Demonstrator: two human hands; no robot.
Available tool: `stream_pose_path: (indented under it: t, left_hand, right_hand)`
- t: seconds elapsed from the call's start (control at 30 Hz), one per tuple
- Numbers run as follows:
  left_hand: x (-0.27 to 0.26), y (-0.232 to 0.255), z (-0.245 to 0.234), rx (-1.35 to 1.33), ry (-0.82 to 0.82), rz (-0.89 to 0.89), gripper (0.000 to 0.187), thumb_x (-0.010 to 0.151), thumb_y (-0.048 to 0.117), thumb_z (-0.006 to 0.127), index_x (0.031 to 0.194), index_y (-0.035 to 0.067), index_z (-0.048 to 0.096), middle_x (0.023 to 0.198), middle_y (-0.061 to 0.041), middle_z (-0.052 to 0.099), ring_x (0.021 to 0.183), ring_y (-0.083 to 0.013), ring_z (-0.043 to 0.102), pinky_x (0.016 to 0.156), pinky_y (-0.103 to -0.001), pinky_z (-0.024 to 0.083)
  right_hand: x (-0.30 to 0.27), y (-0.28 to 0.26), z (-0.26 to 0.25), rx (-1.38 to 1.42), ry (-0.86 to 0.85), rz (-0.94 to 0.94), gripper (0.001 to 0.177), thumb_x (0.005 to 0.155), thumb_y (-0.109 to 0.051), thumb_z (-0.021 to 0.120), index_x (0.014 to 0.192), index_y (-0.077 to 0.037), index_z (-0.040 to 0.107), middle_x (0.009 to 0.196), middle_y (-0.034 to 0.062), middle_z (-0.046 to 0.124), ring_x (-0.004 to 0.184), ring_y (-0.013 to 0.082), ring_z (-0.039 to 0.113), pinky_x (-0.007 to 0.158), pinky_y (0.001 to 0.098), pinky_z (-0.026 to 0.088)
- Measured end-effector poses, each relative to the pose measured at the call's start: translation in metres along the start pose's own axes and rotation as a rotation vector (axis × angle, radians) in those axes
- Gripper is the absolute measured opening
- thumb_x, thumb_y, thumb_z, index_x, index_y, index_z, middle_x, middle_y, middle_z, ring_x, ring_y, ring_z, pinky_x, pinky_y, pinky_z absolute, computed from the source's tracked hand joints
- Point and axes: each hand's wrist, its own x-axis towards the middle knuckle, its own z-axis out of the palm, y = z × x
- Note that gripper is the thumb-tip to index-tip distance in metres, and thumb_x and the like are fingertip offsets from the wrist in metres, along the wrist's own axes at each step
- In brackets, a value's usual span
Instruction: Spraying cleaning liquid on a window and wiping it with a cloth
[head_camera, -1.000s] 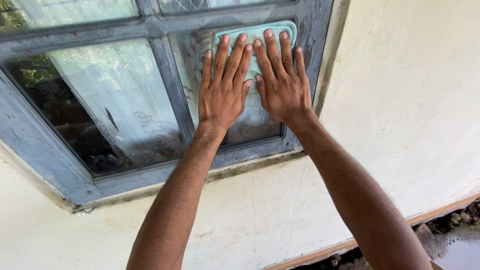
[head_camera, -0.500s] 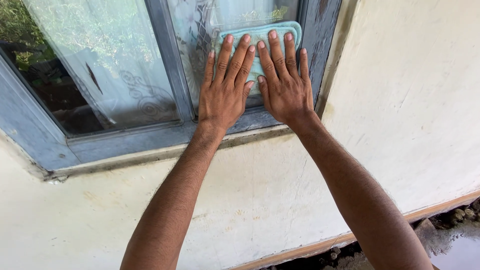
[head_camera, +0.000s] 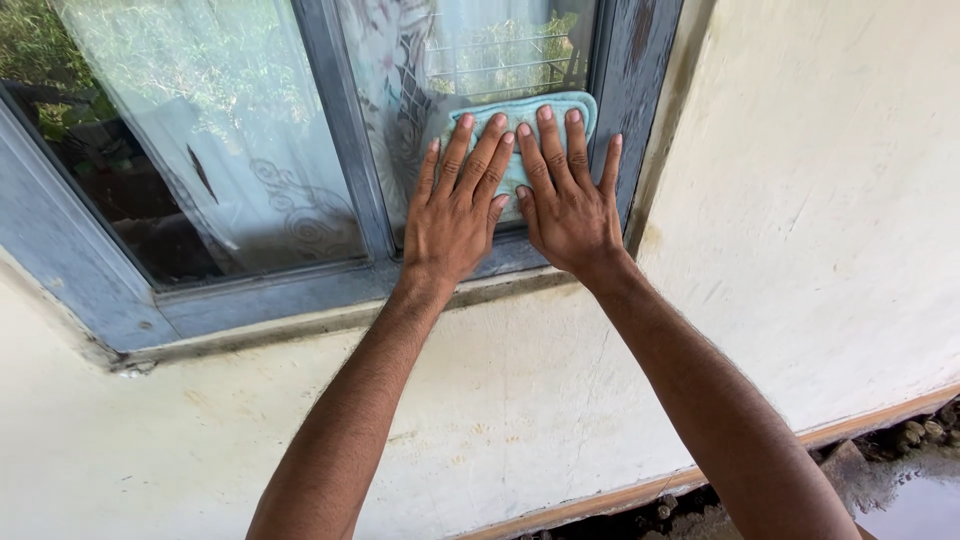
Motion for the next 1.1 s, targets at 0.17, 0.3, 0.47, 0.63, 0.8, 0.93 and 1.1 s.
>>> stream_pose_path:
  t: [0.17,0.3,0.47,0.63,0.8,0.93,1.1]
  left_hand:
    - [0.040,-0.020,-0.026,0.011,-0.072,-0.004,0.064,0.119,0.043,0.046,0.170,0.016,0.018,0.174,-0.002,0.008,0.159,-0.0292,0.007,0.130,-0.050,0.014]
    - [0.073,-0.038,-0.040,0.040,-0.090,0.000,0.072,0.117,0.046,0.056,0.171,0.017,0.021,0.175,0.001,0.011,0.160,-0.0263,0.011,0.130,-0.048,0.017]
    - [0.101,-0.055,-0.056,-0.064,-0.096,0.020,0.070,0.117,0.039,0.058,0.171,0.014,0.021,0.175,-0.001,0.011,0.160,-0.0292,0.011,0.129,-0.052,0.014]
    - [0.099,-0.052,-0.053,-0.045,-0.065,0.010,0.069,0.117,0.039,0.058,0.171,0.013,0.025,0.175,-0.001,0.013,0.160,-0.0300,0.012,0.129,-0.052,0.014]
    - [0.092,-0.045,-0.050,0.012,-0.083,-0.032,0.068,0.123,0.044,0.057,0.172,0.014,0.021,0.173,-0.002,0.009,0.158,-0.0300,0.009,0.130,-0.050,0.019]
    - [0.082,-0.038,-0.049,-0.005,-0.080,-0.042,0.067,0.122,0.042,0.058,0.171,0.013,0.022,0.173,-0.003,0.012,0.158,-0.0313,0.012,0.129,-0.050,0.020]
    - [0.061,-0.027,-0.041,-0.015,-0.067,-0.041,0.068,0.120,0.041,0.059,0.171,0.012,0.024,0.173,-0.004,0.013,0.158,-0.0311,0.013,0.130,-0.048,0.020]
  right_hand:
    - [0.045,0.013,-0.024,0.017,-0.034,-0.005,0.057,0.114,-0.031,0.038,0.167,-0.009,0.030,0.170,0.0175,0.026,0.156,0.0417,0.021,0.116,0.0711,0.004]
    - [0.082,0.023,-0.042,0.050,-0.060,0.002,0.058,0.115,-0.033,0.032,0.166,-0.006,0.032,0.170,0.0202,0.029,0.156,0.0435,0.023,0.115,0.0723,0.002]
    - [0.109,0.034,-0.050,0.031,-0.038,-0.003,0.057,0.115,-0.033,0.031,0.166,-0.006,0.033,0.169,0.0200,0.030,0.156,0.0435,0.024,0.116,0.0714,0.003]
    - [0.109,0.034,-0.050,0.029,-0.045,-0.008,0.059,0.115,-0.035,0.032,0.165,-0.005,0.033,0.169,0.0203,0.031,0.156,0.0437,0.025,0.118,0.0681,0.005]
    - [0.102,0.030,-0.045,-0.003,-0.093,0.045,0.056,0.117,-0.033,0.032,0.168,-0.010,0.025,0.172,0.0150,0.020,0.158,0.0378,0.013,0.123,0.0653,0.005]
    - [0.092,0.025,-0.041,0.010,-0.086,0.044,0.056,0.117,-0.033,0.032,0.168,-0.010,0.026,0.172,0.0142,0.020,0.158,0.0375,0.012,0.123,0.0619,0.001]
    - [0.069,0.016,-0.033,0.004,-0.050,0.048,0.056,0.115,-0.032,0.033,0.167,-0.010,0.031,0.170,0.0147,0.024,0.157,0.0390,0.018,0.125,0.0611,0.009]
